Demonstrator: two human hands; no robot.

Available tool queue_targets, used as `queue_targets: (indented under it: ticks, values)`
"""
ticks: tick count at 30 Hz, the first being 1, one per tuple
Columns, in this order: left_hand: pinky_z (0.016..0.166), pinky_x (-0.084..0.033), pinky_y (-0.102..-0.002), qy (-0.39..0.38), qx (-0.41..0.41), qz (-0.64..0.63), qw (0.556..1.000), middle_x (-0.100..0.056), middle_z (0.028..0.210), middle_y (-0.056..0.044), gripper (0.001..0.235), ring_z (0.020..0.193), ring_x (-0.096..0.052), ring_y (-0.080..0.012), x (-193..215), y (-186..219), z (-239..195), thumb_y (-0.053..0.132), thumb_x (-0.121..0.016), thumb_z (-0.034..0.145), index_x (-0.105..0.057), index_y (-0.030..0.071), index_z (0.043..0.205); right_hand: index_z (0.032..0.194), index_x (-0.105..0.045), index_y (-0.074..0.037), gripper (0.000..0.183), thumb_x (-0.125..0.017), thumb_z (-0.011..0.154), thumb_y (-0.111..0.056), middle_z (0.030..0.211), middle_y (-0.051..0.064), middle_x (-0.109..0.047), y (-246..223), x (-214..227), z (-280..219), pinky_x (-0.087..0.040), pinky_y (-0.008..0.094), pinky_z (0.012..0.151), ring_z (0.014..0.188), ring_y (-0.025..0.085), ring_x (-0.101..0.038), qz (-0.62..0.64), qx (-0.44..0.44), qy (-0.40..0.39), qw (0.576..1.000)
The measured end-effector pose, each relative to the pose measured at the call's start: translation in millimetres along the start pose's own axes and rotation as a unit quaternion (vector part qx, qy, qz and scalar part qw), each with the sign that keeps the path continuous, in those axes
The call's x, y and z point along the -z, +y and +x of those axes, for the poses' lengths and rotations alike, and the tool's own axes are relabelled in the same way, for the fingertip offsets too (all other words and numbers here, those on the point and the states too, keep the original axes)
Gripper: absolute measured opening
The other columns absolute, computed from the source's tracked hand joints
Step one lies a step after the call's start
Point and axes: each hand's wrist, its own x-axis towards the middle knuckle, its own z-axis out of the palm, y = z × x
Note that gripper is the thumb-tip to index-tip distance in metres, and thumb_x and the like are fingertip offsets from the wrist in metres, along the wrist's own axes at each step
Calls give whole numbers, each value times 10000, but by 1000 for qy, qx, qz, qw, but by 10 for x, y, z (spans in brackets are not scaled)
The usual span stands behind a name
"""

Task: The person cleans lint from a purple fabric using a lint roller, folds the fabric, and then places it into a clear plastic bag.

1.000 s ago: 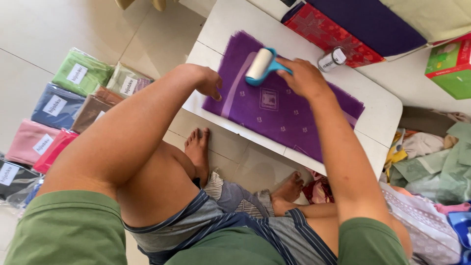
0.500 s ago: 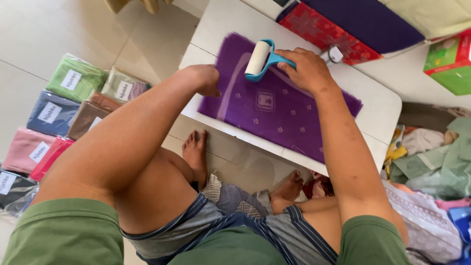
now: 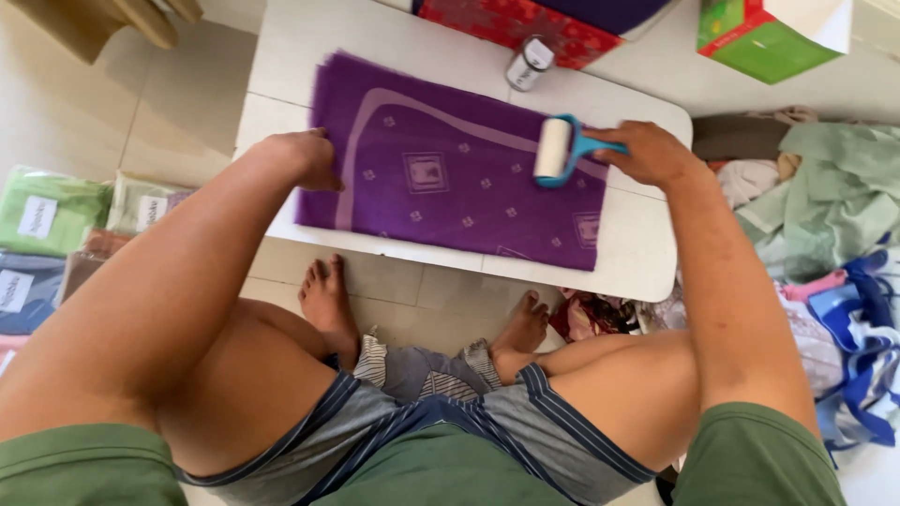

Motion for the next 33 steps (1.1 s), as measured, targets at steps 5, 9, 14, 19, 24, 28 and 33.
queue_targets:
  ticks: [5, 9, 14, 19, 24, 28, 33]
  values:
    - [1122, -484, -495, -6, 14, -27, 1000, -515, 1535, -215, 652, 1376, -551, -383, 68, -37, 30, 530, -653, 882, -723, 54, 1322, 1419, -632, -394, 422, -589, 1001, -435, 1184, 280, -713, 1025, -321, -567, -531, 575, 970, 1122, 507, -651, 10, -138, -25, 990]
    - [1102, -417, -592, -2, 84, -17, 996, -546, 1515, -128, 605, 1365, -561, -351, -73, -108, 280, 584, -631, 877, -744, 191, 1325, 1468, -592, -350, 555, -648, 924, -447, 1230, 273, -721, 1388, -598, -729, -513, 566, 1005, 1171, 484, -655, 32, -205, -70, 976]
    - [1040, -443, -559, 72, 67, 34, 995, -667, 1330, -114, 518, 1282, -622, -318, 42, 15, 300, 585, -643, 889, -797, 211, 1213, 1447, -562, -89, 522, -459, 981, -300, 930, 349, -733, -38, 16, -1094, -587, 526, 782, 706, 431, -742, 85, -226, -134, 961]
    - [1074, -515, -505, 3, -9, -32, 999, -755, 1280, -143, 423, 1261, -662, -361, 287, 252, 21, 459, -696, 893, -797, 175, 1190, 1346, -523, 54, 541, -418, 893, -222, 592, 193, -692, -57, -740, -649, -622, 447, 400, 393, 331, -693, 77, -220, -171, 957]
    - [1057, -543, -473, -45, -3, -31, 999, -774, 1266, -110, 450, 1231, -687, -348, 289, 242, -22, 464, -719, 888, -768, 222, 1264, 1392, -474, 140, 516, -423, 974, -158, 753, 319, -682, -23, -512, -244, -599, 546, 487, 495, 413, -693, 72, -198, -41, 977]
    - [1075, -529, -497, -54, -1, -54, 997, -765, 1288, -133, 465, 1250, -674, -363, 407, 253, -187, 419, -716, 906, -739, 196, 1313, 1491, -407, 79, 509, -403, 1041, -159, 832, 323, -687, -65, -331, -215, -603, 498, 462, 519, 373, -697, 84, -188, 8, 979]
    - [1095, -513, -500, -59, -18, -62, 996, -767, 1296, -119, 510, 1267, -662, -370, 332, 161, -140, 447, -715, 886, -722, 194, 1329, 1392, -537, 106, 467, -484, 1018, -169, 714, 264, -700, 0, -511, -282, -591, 450, 406, 463, 330, -687, 44, -168, 6, 985]
